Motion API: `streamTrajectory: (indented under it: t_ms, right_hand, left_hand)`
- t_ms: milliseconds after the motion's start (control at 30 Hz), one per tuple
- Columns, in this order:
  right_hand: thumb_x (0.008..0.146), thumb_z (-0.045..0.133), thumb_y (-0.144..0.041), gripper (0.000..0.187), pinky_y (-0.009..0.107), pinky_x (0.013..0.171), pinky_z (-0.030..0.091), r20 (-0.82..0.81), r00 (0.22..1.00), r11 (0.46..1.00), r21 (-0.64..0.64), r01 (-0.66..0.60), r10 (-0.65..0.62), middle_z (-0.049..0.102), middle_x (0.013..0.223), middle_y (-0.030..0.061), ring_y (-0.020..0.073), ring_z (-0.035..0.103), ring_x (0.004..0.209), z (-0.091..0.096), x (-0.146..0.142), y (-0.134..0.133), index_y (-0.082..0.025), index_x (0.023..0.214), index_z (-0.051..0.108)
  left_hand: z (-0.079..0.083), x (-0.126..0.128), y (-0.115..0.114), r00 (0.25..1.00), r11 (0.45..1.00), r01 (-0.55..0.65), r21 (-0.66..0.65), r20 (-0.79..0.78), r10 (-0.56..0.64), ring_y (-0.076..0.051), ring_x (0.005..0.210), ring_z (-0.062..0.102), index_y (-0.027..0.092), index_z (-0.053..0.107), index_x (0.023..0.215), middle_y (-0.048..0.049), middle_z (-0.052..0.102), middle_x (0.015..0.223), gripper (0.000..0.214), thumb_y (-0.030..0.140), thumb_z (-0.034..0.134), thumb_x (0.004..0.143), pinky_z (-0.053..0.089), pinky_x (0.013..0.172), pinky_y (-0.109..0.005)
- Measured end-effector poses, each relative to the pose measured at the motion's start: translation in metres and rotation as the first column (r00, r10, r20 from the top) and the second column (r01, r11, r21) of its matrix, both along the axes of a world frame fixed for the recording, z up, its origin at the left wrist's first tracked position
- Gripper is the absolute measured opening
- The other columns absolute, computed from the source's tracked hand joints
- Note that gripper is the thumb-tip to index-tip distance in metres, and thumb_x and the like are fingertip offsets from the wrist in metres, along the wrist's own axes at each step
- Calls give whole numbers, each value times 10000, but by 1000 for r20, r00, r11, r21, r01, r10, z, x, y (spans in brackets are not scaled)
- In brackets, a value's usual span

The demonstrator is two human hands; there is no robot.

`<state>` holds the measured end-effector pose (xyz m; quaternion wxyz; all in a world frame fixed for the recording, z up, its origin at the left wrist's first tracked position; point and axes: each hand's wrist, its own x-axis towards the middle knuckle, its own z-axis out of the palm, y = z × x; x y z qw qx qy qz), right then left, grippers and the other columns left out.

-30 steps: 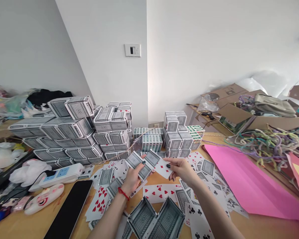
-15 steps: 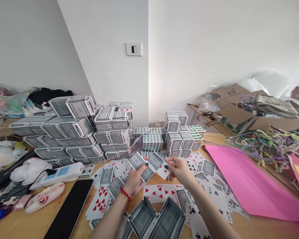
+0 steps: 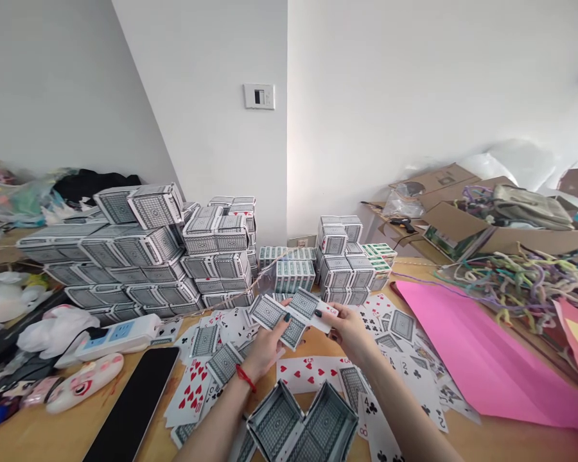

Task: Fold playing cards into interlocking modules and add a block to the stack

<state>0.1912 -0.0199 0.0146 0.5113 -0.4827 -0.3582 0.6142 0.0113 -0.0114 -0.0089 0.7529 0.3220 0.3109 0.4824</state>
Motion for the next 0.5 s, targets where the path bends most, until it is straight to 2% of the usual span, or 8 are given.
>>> streamTrajectory:
  t_ms: [100, 200, 267, 367, 433, 500]
  right_hand:
    - [572, 755, -326, 313, 169, 381, 337, -121, 991, 997, -63, 50, -58, 618, 653, 12, 50, 453, 446, -8, -2, 2, -136, 769, 604]
    - [562, 765, -305, 274, 168, 386, 337, -227, 963, 986, -108, 124, -145, 587, 598, -12, 55, 443, 451, -16, 2, 6, -153, 717, 598]
    - [565, 764, -307, 262, 166, 398, 349, -274, 943, 979, -127, 162, -192, 551, 544, -33, 60, 452, 455, -22, 7, 8, -168, 679, 573]
    - [562, 764, -332, 286, 163, 366, 308, -266, 941, 976, -112, 184, -208, 503, 493, -54, 53, 418, 416, -32, 13, 12, -172, 681, 559]
    - [556, 766, -350, 309, 163, 350, 277, -237, 952, 981, -66, 181, -192, 487, 483, -58, 47, 392, 394, -39, 14, 13, -165, 693, 560]
    - [554, 764, -371, 332, 171, 354, 280, -210, 964, 986, -22, 165, -166, 495, 488, -54, 53, 398, 393, -46, 11, 15, -162, 712, 560]
  left_hand:
    - [0, 0, -1, 999, 998, 45, 40, 7, -45, -254, 1013, 586, 338, 449, 1246, -37, 654, 1080, 614, 77, 593, 709, 491, 792, -352]
    - [-1, -5, -2, 995, 987, 94, 130, 34, -99, -258, 1065, 548, 314, 439, 1262, -49, 650, 1082, 691, 22, 599, 657, 454, 854, -359]
    - [0, -9, 0, 986, 977, 117, 176, 101, -136, -266, 1093, 524, 281, 421, 1282, -63, 622, 1132, 681, 89, 614, 658, 421, 897, -383]
    - [0, -16, 4, 955, 963, 190, 192, 192, -226, -294, 1126, 488, 222, 439, 1274, -93, 552, 1228, 628, 327, 610, 679, 377, 939, -426]
    - [-1, -18, 8, 951, 958, 231, 171, 166, -260, -299, 1154, 461, 196, 482, 1241, -108, 513, 1272, 573, 421, 554, 719, 360, 957, -423]
    - [-2, -18, 11, 971, 967, 214, 138, 74, -226, -284, 1186, 436, 174, 529, 1198, -112, 499, 1288, 485, 413, 499, 777, 345, 977, -399]
